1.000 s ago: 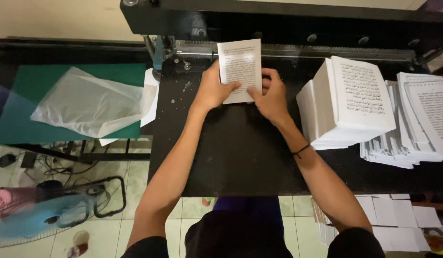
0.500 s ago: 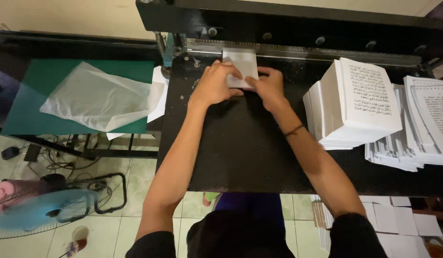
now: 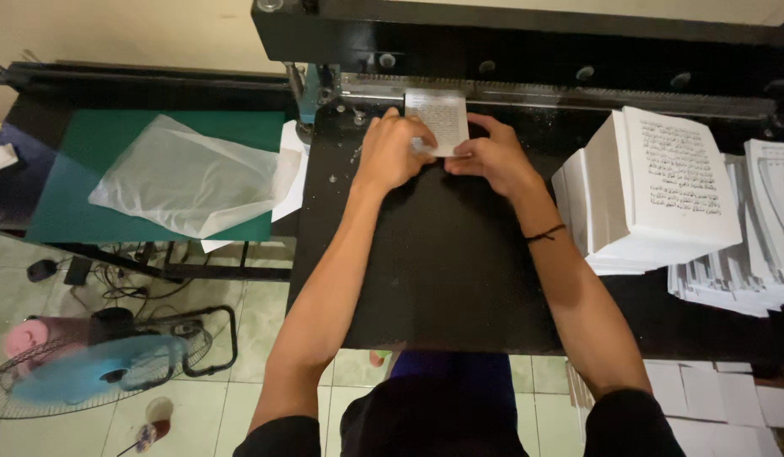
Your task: The person places stacks of printed papers into a binding machine, aligns them, and presses down the handle to secure the binding. They then remove the bound documents and place them on a pile on the table.
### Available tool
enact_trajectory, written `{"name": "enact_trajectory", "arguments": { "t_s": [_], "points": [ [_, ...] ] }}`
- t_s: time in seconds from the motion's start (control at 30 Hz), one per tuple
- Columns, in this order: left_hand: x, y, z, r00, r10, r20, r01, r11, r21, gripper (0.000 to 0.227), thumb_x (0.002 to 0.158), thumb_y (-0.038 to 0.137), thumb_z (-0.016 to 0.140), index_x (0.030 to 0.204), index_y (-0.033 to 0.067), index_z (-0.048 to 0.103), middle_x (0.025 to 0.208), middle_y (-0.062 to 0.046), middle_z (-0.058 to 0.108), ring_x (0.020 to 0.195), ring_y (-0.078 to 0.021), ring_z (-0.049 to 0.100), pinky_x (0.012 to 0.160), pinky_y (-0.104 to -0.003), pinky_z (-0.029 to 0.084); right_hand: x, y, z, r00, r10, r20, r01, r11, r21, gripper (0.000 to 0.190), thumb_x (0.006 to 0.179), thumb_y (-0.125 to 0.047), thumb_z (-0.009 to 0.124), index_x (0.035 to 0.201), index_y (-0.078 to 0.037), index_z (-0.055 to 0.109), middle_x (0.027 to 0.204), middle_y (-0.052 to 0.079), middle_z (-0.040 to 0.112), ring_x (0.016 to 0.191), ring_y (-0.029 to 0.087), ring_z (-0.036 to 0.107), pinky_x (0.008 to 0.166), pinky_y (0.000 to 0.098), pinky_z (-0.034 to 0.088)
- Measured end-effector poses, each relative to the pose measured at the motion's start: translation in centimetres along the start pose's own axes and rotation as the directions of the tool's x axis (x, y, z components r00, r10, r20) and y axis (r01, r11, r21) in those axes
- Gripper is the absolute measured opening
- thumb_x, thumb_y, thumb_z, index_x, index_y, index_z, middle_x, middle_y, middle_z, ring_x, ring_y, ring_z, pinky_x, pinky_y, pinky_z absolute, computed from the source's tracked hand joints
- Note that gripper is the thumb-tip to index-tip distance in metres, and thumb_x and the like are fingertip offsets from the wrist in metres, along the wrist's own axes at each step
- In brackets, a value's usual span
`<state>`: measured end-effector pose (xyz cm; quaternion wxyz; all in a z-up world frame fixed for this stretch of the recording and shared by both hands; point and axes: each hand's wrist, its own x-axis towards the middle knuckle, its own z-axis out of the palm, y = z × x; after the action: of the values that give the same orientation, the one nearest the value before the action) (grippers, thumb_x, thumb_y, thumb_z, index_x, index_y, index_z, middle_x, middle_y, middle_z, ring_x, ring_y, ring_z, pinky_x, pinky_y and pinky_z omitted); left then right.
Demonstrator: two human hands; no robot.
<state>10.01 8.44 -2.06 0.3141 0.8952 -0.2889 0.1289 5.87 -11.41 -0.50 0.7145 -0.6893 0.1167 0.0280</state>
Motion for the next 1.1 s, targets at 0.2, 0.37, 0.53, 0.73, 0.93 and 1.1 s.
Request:
{"name": "enact_trajectory", "arguments": {
  "t_s": [0.2,0.37,0.53,0.73,0.93,1.1],
  "points": [
    [-0.6,0.6,-2.3,0.998,-0.021,0.054,0.027,0.993,-0.116,0.015,0.076,0.024,0.087,0.088,0.0225,0.079,0.097,-0.003,0.077,0.100,-0.0384,0.065,0.086,-0.049,0.054,1.7,1.7,-0.8,0.997,-0.069,0.040,0.066,0.995,0.073,0.079,0.080,0.013,0.071,0.153,0.001,0.043,0.121,0.037,0.057,0.092,0.050,0.074,0.079,0.0501,0.069],
    [-1.3,0.2,-3.5,0.996,-0.046,0.083,0.061,0.980,-0.190,0.015,0.075,0.021,0.088,0.085,0.0257,0.078,0.097,0.001,0.077,0.101,-0.0364,0.067,0.088,-0.048,0.055,1.0,1.1,-0.6,0.996,-0.059,0.061,0.055,0.996,0.064,0.078,0.081,0.014,0.071,0.153,0.003,0.043,0.132,0.036,0.052,0.092,0.045,0.075,0.079,0.0501,0.069],
    [-1.2,0.3,-3.3,0.994,-0.067,0.087,0.081,0.983,-0.167,0.016,0.075,0.020,0.087,0.086,0.0255,0.078,0.097,0.000,0.077,0.101,-0.0362,0.068,0.088,-0.050,0.055,1.2,1.2,-0.8,0.996,-0.042,0.075,0.039,0.998,0.040,0.082,0.081,0.014,0.070,0.156,0.000,0.039,0.128,0.031,0.056,0.091,0.040,0.076,0.080,0.0438,0.071],
    [-1.2,0.2,-3.1,0.986,-0.119,0.115,0.137,0.976,-0.170,0.018,0.077,0.020,0.087,0.089,0.0294,0.078,0.101,0.003,0.076,0.105,-0.0310,0.069,0.089,-0.047,0.056,0.9,0.7,-0.6,0.996,-0.029,0.088,0.024,0.998,0.060,0.081,0.081,0.016,0.070,0.155,-0.001,0.042,0.118,0.035,0.061,0.089,0.045,0.075,0.080,0.0491,0.070],
    [-1.3,0.7,-3.5,0.987,-0.116,0.112,0.137,0.970,-0.202,0.020,0.076,0.018,0.087,0.092,0.0257,0.078,0.103,0.001,0.076,0.106,-0.0338,0.070,0.089,-0.051,0.056,1.0,0.9,-0.8,0.994,-0.048,0.099,0.043,0.998,0.046,0.081,0.082,0.015,0.069,0.156,0.001,0.038,0.118,0.034,0.060,0.090,0.041,0.076,0.079,0.0478,0.069],
    [-1.0,0.0,-2.8,0.976,-0.175,0.133,0.195,0.967,-0.163,0.021,0.076,0.023,0.088,0.094,0.0281,0.079,0.108,0.003,0.076,0.111,-0.0357,0.068,0.090,-0.052,0.057,1.1,0.8,-0.9,0.996,0.001,0.091,-0.001,1.000,0.004,0.085,0.085,0.006,0.073,0.160,-0.003,0.034,0.096,0.035,0.069,0.082,0.044,0.076,0.077,0.0502,0.069]
  ]
}}
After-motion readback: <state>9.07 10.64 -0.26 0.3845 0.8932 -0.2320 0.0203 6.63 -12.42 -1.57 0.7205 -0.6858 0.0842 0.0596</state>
